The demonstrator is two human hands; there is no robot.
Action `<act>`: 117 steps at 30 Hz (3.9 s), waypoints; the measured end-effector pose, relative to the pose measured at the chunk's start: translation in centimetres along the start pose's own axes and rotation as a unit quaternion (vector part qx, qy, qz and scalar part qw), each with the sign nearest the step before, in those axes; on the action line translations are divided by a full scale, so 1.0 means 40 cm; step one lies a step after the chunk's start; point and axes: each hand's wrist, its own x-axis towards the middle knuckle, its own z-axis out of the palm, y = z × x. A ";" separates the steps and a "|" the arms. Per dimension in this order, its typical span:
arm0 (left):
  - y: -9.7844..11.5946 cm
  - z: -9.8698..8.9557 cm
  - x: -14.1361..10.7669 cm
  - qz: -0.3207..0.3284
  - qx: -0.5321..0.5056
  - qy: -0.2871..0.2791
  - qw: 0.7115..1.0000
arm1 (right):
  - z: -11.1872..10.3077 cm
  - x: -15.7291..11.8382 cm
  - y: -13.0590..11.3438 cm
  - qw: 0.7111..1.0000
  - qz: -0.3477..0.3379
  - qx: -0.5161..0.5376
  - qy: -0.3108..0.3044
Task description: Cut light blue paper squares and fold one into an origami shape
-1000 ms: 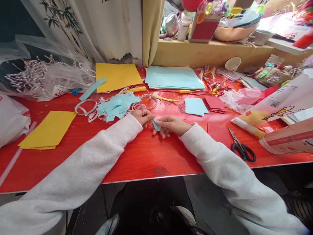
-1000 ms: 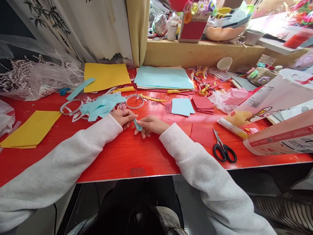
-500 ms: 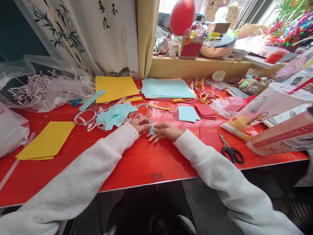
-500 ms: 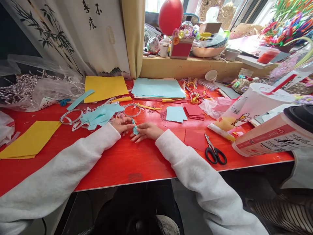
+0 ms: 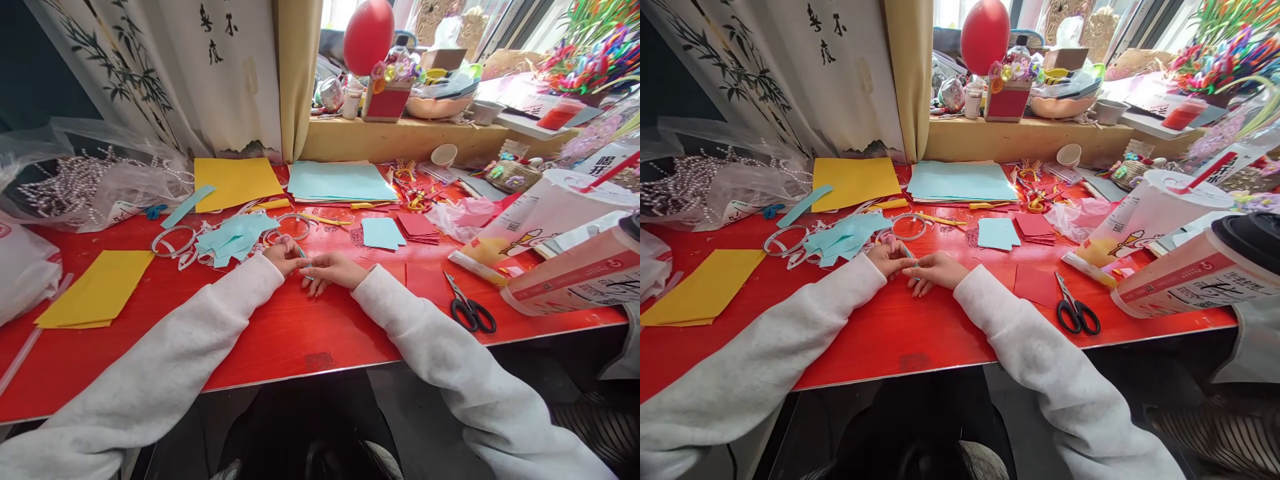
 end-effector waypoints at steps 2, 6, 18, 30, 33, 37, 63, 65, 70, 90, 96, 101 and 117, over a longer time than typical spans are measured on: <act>-0.001 0.000 -0.001 0.003 -0.005 0.000 1.000 | -0.001 0.000 0.000 1.000 0.000 -0.003 0.002; 0.002 0.001 -0.006 -0.002 -0.033 -0.015 0.999 | 0.000 -0.002 -0.002 1.000 0.006 -0.006 -0.010; -0.005 0.002 0.008 -0.024 -0.128 0.016 0.991 | -0.014 0.012 0.012 1.000 -0.019 0.004 -0.023; -0.015 0.001 0.011 -0.003 -0.132 0.018 0.991 | -0.011 0.010 0.011 1.000 -0.017 -0.007 -0.012; -0.014 0.001 0.013 0.008 -0.169 0.030 0.985 | -0.010 0.010 0.011 1.000 -0.022 -0.010 -0.012; -0.015 0.001 0.009 0.031 -0.129 0.048 0.990 | -0.007 0.011 0.008 0.998 -0.040 -0.042 -0.013; 0.013 -0.005 -0.012 0.201 0.198 0.106 0.953 | -0.012 0.000 0.011 0.995 -0.002 0.091 -0.049; 0.006 -0.006 -0.008 0.190 0.197 0.103 0.956 | -0.012 0.003 0.015 0.996 0.006 0.084 -0.035; -0.009 -0.017 0.004 0.045 0.205 0.068 0.975 | -0.009 0.005 0.013 0.998 0.004 0.060 0.001; -0.006 -0.002 0.007 0.087 -0.127 -0.001 0.988 | -0.012 -0.003 -0.003 0.998 0.026 0.057 -0.012; -0.010 -0.010 0.002 0.087 -0.064 -0.006 0.994 | -0.007 -0.010 -0.014 0.999 -0.005 -0.050 -0.010; -0.020 -0.011 0.006 0.072 -0.005 0.012 0.997 | 0.004 -0.007 -0.011 0.993 -0.030 -0.111 -0.019; -0.027 -0.010 0.008 0.137 0.041 -0.008 0.990 | 0.001 -0.004 -0.005 0.999 0.009 -0.030 -0.041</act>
